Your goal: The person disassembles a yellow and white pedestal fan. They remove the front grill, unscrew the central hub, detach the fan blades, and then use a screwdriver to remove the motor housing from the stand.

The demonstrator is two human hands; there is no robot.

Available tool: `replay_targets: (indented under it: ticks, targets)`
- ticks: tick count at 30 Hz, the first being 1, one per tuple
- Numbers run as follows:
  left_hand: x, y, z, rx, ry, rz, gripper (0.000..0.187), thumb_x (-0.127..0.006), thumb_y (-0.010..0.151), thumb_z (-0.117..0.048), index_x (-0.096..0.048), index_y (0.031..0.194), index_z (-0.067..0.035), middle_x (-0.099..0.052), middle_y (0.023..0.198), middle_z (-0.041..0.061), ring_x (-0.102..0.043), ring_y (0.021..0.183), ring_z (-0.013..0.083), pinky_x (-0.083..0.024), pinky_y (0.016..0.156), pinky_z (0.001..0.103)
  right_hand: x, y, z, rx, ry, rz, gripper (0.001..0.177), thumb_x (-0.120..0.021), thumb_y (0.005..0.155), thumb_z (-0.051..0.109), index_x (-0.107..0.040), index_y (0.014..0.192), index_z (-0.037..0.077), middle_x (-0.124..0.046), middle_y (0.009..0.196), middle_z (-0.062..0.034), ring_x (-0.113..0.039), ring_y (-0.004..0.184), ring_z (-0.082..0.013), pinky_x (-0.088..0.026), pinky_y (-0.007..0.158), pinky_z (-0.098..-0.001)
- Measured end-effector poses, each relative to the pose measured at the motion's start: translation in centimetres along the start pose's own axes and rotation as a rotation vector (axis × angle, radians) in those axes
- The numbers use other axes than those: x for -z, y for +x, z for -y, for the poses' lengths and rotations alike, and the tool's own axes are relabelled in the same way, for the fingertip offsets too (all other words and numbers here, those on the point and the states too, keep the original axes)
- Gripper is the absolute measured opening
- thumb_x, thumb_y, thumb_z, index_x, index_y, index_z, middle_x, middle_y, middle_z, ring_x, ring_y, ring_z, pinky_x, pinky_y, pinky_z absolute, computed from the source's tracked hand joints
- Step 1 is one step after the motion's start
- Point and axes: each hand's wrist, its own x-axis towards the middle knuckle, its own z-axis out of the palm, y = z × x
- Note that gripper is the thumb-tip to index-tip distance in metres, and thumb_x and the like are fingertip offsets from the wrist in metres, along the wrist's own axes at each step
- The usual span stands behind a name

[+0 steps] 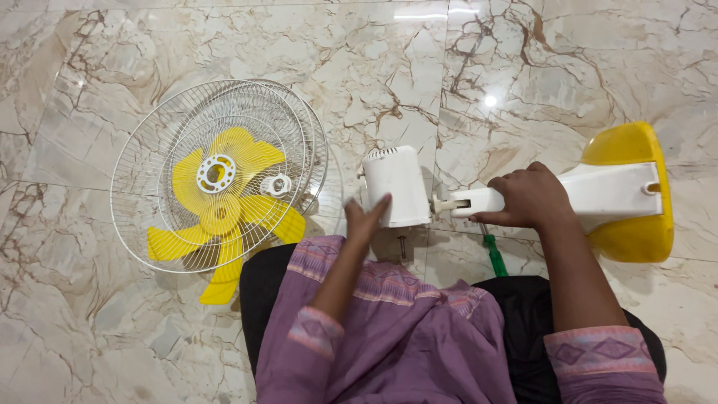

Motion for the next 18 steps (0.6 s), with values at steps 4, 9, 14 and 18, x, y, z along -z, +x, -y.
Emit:
replay_targets:
  ticks: [4, 9, 14, 18]
  targets:
    - [0.5, -3.2, 2.8, 0.289, -0.192, 0.244, 0.104, -0.076, 0.079, -0.054, -0.02, 0.154, -0.009, -0.044, 0.147, 0.031, -0.051, 0.13, 0.0478, -0.049, 0.103, 0.056, -0.2, 0.0, 0.1, -0.022, 0.003, 0.022, 0.074, -0.067, 0.067, 0.082, -0.078, 0.101, 0.018, -0.076, 0.08, -0.0078, -0.072, 0.078, -0.026, -0.05, 0.087, -0.04]
    - [-0.3, -2.7, 4.4, 0.176, -0.468, 0.299, 0.079, -0.078, 0.083, -0.034, -0.038, 0.144, -0.005, -0.055, 0.132, 0.018, -0.061, 0.115, 0.0335, -0.056, 0.093, 0.049, -1.0, -0.8, 0.4, -0.056, 0.041, -0.035, 0.074, -0.066, 0.065, 0.081, -0.079, 0.103, 0.018, -0.077, 0.087, -0.0062, -0.073, 0.085, -0.0248, -0.049, 0.088, -0.0402]
    - [-0.4, -1.4, 6.6, 0.118, -0.535, 0.323, 0.076, -0.079, 0.083, -0.021, -0.038, 0.145, -0.006, -0.06, 0.126, 0.018, -0.063, 0.106, 0.0304, -0.056, 0.087, 0.041, -2.0, -0.4, 2.1, -0.179, 0.339, -0.127, 0.088, -0.063, 0.077, 0.077, -0.061, 0.139, 0.015, -0.07, 0.121, -0.016, -0.068, 0.107, -0.0345, -0.052, 0.091, -0.049]
    - [-1.0, -1.5, 7.9, 0.094, -0.555, 0.377, 0.084, -0.077, 0.082, -0.012, -0.03, 0.152, -0.009, -0.056, 0.129, 0.018, -0.06, 0.102, 0.0274, -0.056, 0.088, 0.042, -2.2, 1.0, 5.1, -0.078, 0.61, -0.377, 0.114, -0.082, 0.071, 0.067, -0.039, 0.155, 0.003, -0.051, 0.147, -0.0291, -0.054, 0.132, -0.0449, -0.047, 0.105, -0.0521]
